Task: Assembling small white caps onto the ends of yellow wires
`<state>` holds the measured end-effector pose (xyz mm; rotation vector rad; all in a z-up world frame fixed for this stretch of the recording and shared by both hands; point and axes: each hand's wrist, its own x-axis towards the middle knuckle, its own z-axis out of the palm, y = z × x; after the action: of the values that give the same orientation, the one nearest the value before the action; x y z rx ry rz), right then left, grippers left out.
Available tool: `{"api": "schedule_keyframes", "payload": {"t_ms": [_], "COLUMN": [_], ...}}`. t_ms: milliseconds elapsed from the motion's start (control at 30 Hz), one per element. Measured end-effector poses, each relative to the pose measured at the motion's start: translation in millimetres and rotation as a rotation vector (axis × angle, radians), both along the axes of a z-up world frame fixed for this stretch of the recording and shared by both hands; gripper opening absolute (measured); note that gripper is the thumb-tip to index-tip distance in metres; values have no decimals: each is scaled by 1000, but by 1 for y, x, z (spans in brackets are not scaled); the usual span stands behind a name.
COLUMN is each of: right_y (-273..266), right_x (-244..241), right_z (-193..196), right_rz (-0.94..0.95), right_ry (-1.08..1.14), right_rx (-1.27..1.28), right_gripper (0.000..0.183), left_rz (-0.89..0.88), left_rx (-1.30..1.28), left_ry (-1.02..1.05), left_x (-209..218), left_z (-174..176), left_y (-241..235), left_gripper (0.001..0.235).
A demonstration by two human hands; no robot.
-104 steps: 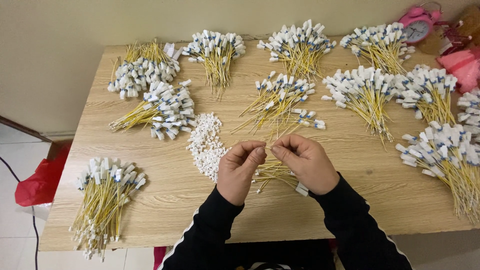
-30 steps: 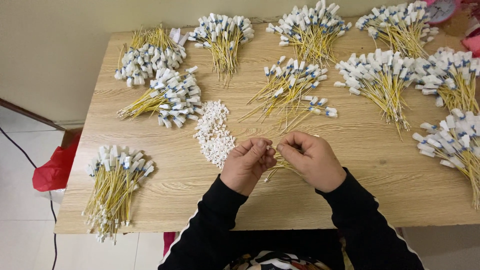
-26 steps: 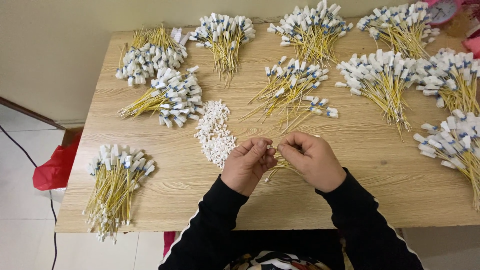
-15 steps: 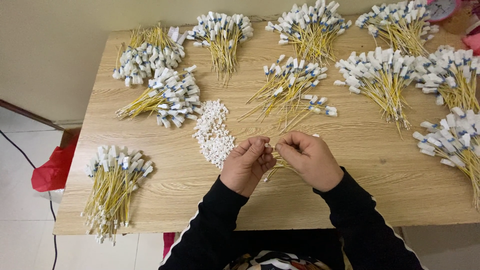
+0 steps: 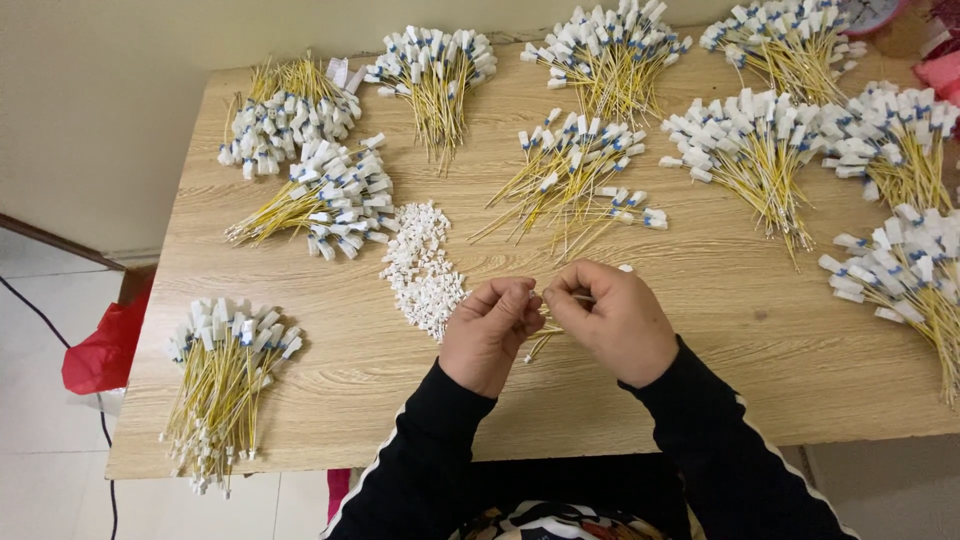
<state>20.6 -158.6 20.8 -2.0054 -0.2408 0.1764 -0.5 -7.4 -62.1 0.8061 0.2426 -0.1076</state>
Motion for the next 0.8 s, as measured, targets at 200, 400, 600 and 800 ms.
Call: {"api": "schedule_keyframes", "payload": {"t_ms": [200,400,600,800], "right_y": [7,8,-8,-41], "right_x": [-5,-5,0,7], "right_z": [8,11,23,9], "right_rz": [9,58,126,162], "right_ry": [-70,-104,11,72], "right_rx": [-44,-59,-43,-127], "right_gripper": [11,11,16,19], "left_rz": [53,61,107,147], "left_rx": [65,127,39,34], "left_ry": [-33,-37,31,31], "left_x": [2,-2,4,12], "left_z": [-9,6,9,0], "left_y": [-3,-2,6,31], "left_gripper": [21,19,16,12]}}
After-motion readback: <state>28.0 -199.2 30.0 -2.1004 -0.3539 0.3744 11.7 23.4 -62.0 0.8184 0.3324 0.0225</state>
